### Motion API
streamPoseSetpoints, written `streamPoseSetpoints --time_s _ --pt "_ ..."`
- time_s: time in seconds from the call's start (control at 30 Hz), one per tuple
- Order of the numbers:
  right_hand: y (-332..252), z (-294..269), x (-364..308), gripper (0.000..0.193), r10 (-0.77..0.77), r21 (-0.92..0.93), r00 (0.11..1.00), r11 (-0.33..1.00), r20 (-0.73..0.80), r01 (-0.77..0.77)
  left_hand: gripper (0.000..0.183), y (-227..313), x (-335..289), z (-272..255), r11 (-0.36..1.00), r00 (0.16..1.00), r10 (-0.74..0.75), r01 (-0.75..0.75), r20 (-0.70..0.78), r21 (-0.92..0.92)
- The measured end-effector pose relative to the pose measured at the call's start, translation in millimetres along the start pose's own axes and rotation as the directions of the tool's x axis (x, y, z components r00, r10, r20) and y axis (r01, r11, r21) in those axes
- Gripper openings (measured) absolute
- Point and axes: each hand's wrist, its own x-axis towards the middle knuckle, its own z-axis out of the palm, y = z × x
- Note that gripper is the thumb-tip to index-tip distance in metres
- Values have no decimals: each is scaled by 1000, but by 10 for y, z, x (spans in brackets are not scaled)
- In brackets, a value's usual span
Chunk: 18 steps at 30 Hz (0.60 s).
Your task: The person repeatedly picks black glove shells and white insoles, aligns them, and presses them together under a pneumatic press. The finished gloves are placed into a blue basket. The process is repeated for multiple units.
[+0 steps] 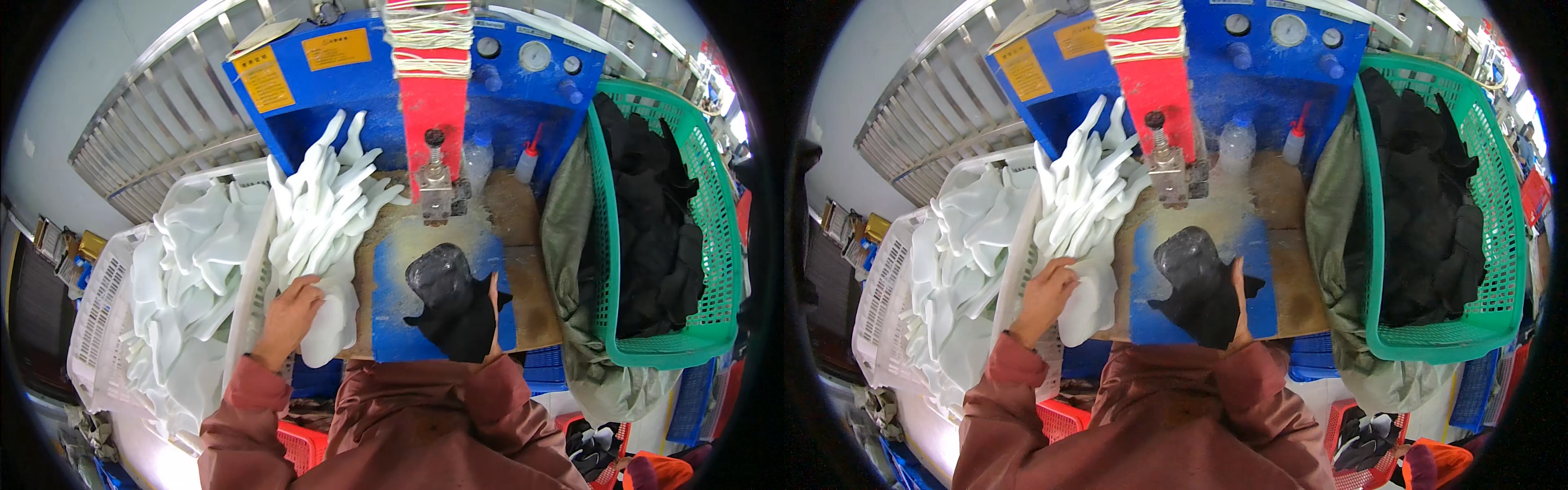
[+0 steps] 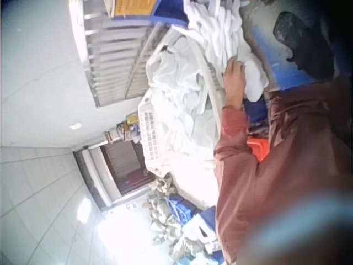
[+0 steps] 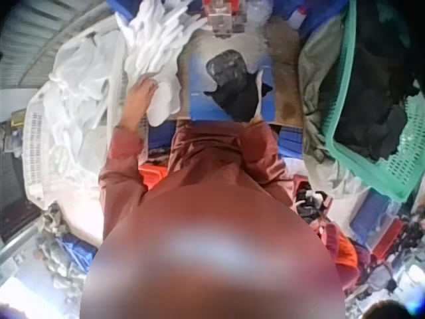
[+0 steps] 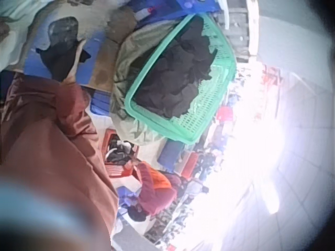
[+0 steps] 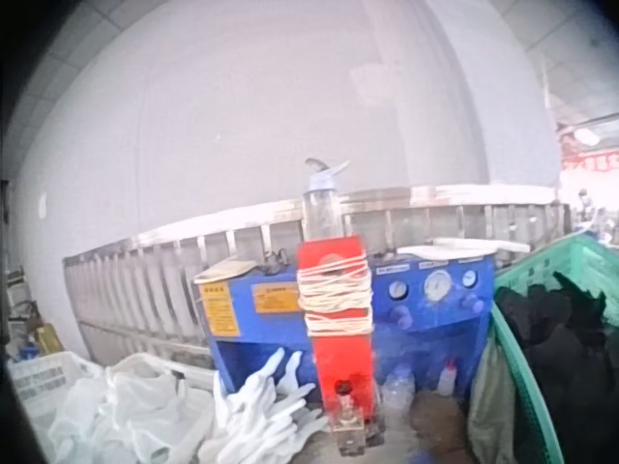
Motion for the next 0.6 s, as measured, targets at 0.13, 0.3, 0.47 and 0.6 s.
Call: streamPoseSetpoints --time_s 0.13,0.3,0.47,0.6 --pt "62 -27 -196 83 -93 -425 992 904 -90 46 14 264 37 -488 981 989 -140 131 -55 -142" --pt "187 -24 -311 89 8 -195 1000 981 -5 -9 15 766 238 -979 665 977 -161 213 141 -715" --pt "248 28 -402 92 95 -243 976 960 -193 -142 15 1183 572 -290 609 969 35 175 246 -774" --pt "223 5 -490 83 6 -391 975 915 -223 -95 16 1227 644 202 698 966 -83 231 244 -678"
